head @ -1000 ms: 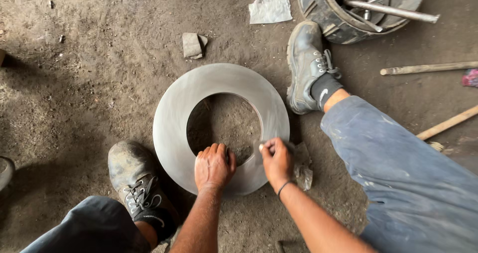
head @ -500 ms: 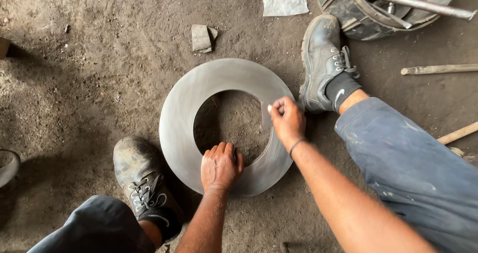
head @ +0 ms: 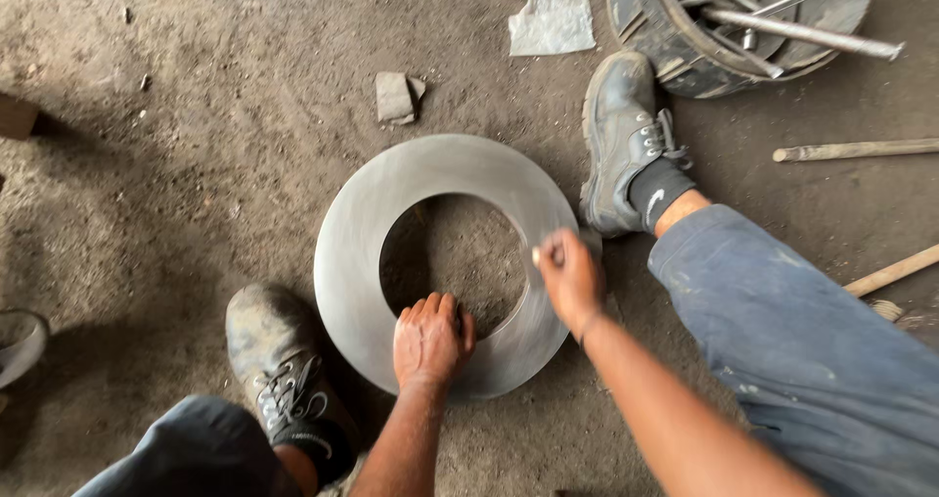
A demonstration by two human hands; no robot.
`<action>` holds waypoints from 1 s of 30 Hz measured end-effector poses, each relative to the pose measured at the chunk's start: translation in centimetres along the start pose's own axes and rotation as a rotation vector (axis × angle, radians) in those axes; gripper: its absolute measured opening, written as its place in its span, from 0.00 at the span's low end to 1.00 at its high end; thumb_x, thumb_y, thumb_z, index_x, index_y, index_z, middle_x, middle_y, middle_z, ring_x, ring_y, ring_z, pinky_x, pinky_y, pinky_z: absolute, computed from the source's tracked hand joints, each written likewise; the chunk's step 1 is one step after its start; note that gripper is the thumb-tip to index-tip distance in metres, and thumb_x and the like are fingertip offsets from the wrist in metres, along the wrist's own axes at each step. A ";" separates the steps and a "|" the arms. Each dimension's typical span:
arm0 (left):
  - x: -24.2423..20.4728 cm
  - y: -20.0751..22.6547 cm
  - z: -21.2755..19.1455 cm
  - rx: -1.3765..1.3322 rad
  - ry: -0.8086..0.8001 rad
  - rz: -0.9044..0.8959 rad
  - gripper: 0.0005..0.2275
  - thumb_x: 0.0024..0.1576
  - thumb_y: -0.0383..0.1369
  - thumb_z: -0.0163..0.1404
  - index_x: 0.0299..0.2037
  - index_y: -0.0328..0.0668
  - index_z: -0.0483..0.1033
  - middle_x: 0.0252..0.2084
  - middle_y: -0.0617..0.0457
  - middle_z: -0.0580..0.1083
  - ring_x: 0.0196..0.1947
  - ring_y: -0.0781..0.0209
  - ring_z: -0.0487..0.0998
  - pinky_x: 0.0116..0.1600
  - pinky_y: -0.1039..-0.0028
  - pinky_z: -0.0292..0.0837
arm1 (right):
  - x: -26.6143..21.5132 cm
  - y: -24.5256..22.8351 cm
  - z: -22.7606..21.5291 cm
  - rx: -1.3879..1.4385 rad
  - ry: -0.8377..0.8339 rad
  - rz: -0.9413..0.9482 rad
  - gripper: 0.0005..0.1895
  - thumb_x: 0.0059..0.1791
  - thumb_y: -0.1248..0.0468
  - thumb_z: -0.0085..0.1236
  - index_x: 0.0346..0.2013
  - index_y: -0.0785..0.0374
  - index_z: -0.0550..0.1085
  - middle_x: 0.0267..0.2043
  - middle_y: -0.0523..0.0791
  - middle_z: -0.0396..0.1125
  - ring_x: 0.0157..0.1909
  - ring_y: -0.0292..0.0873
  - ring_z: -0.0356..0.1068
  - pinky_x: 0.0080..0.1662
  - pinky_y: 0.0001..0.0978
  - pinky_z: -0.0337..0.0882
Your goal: The person sands the surface of a circular brake rotor by hand using a piece of sandpaper, rotating the object to reach different sections.
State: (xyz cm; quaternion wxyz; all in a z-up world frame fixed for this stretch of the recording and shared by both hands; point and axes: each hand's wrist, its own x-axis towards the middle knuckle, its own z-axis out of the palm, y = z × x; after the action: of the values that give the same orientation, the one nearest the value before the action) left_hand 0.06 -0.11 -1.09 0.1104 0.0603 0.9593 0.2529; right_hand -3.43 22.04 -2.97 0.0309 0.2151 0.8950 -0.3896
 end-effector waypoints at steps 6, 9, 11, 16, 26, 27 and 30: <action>0.6 -0.1 -0.1 0.039 -0.060 -0.029 0.10 0.55 0.39 0.53 0.29 0.42 0.73 0.30 0.48 0.73 0.35 0.52 0.76 0.44 0.62 0.68 | -0.6 0.3 -0.1 -0.083 -0.016 0.108 0.11 0.46 0.57 0.66 0.32 0.58 0.73 0.24 0.42 0.68 0.27 0.41 0.67 0.33 0.37 0.68; 0.4 0.0 0.4 0.052 -0.079 -0.033 0.10 0.55 0.40 0.53 0.31 0.41 0.73 0.31 0.48 0.73 0.35 0.52 0.76 0.44 0.62 0.68 | 3.5 -0.1 0.3 -0.074 -0.026 0.025 0.10 0.45 0.58 0.67 0.32 0.57 0.75 0.25 0.42 0.69 0.28 0.40 0.68 0.34 0.36 0.68; 0.4 -0.1 0.3 0.040 -0.016 -0.005 0.10 0.54 0.39 0.54 0.31 0.41 0.73 0.31 0.48 0.73 0.35 0.51 0.77 0.44 0.63 0.69 | 7.0 -0.7 0.6 -0.038 -0.035 -0.078 0.09 0.46 0.60 0.67 0.32 0.58 0.74 0.26 0.40 0.69 0.29 0.37 0.68 0.34 0.34 0.69; 0.0 0.0 0.3 0.035 -0.017 0.002 0.10 0.53 0.40 0.54 0.30 0.41 0.74 0.31 0.47 0.73 0.35 0.50 0.77 0.44 0.62 0.69 | 8.5 -0.6 0.6 0.108 -0.096 -0.028 0.09 0.47 0.63 0.65 0.31 0.59 0.72 0.25 0.38 0.66 0.28 0.34 0.64 0.33 0.32 0.67; 0.2 0.0 -0.1 -0.007 0.038 0.024 0.10 0.50 0.38 0.56 0.27 0.40 0.72 0.29 0.46 0.73 0.32 0.47 0.75 0.41 0.61 0.69 | -0.1 1.1 0.4 -0.108 0.004 0.164 0.11 0.45 0.57 0.67 0.31 0.58 0.74 0.22 0.42 0.69 0.25 0.41 0.68 0.33 0.37 0.67; 0.0 0.0 -0.1 -0.016 0.052 0.026 0.10 0.50 0.37 0.56 0.27 0.40 0.72 0.29 0.46 0.72 0.32 0.48 0.76 0.41 0.61 0.69 | 0.7 0.7 0.3 -0.126 0.003 0.142 0.10 0.45 0.58 0.67 0.31 0.58 0.74 0.22 0.42 0.70 0.25 0.41 0.68 0.33 0.38 0.68; 0.3 -0.1 0.3 -0.030 0.063 0.028 0.09 0.51 0.36 0.56 0.27 0.40 0.72 0.28 0.46 0.72 0.32 0.48 0.76 0.40 0.60 0.68 | 4.8 -0.6 1.4 -0.051 0.010 0.028 0.10 0.46 0.58 0.67 0.30 0.59 0.74 0.24 0.43 0.69 0.27 0.42 0.68 0.32 0.38 0.69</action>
State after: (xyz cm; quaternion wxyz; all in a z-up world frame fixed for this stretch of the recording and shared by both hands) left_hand -0.13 0.00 -1.43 0.0774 0.0642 0.9574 0.2707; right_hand -8.24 22.40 -4.60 0.0371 0.2287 0.9017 -0.3651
